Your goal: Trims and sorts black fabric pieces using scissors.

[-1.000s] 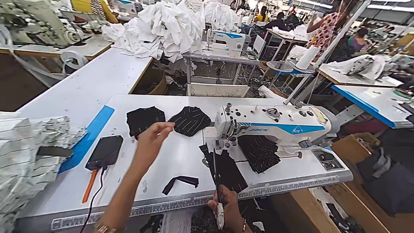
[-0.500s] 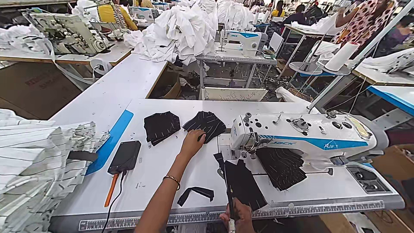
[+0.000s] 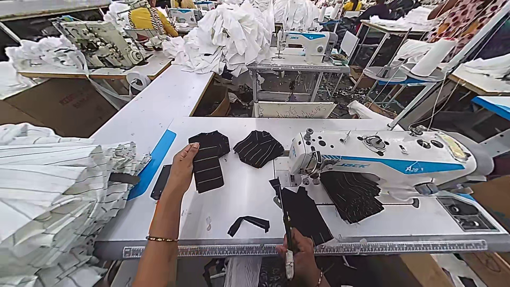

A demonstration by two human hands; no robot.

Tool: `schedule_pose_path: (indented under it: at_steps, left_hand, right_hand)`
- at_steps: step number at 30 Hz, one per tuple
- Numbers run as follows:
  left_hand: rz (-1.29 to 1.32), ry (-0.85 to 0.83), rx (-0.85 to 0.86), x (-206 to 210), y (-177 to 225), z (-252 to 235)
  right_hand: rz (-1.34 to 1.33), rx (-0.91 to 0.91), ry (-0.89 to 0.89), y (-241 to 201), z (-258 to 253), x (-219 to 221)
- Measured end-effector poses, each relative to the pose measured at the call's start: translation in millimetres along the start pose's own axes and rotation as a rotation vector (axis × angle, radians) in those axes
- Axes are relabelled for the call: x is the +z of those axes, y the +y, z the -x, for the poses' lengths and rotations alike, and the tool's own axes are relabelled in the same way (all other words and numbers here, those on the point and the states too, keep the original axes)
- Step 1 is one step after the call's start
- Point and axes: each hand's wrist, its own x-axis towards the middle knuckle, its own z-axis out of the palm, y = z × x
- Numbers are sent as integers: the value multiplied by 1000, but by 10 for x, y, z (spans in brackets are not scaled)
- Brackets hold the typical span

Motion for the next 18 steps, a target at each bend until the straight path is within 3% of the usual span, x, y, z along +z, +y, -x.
schedule_pose_path:
  at_steps: [4, 10, 12, 14, 16, 18]
  left_hand:
    - [191, -22, -90, -188, 186, 231]
    - [473, -73, -89, -323, 115, 352]
    - [362, -59, -73, -320, 151, 358]
    - [47, -44, -8, -260, 229, 391]
    - [-215, -255, 79, -197, 304, 491]
    - [-266, -557, 72, -72, 382, 620]
  right_hand:
    - [-39, 22, -12, 7, -51, 3]
    - [-67, 42, -22, -16, -93, -1]
    - [-75, 44, -26, -4, -97, -2]
    - [-98, 75, -32, -14, -103, -3]
    - [-110, 97, -41, -23, -104, -9]
    - [-109, 110, -43, -30, -103, -11]
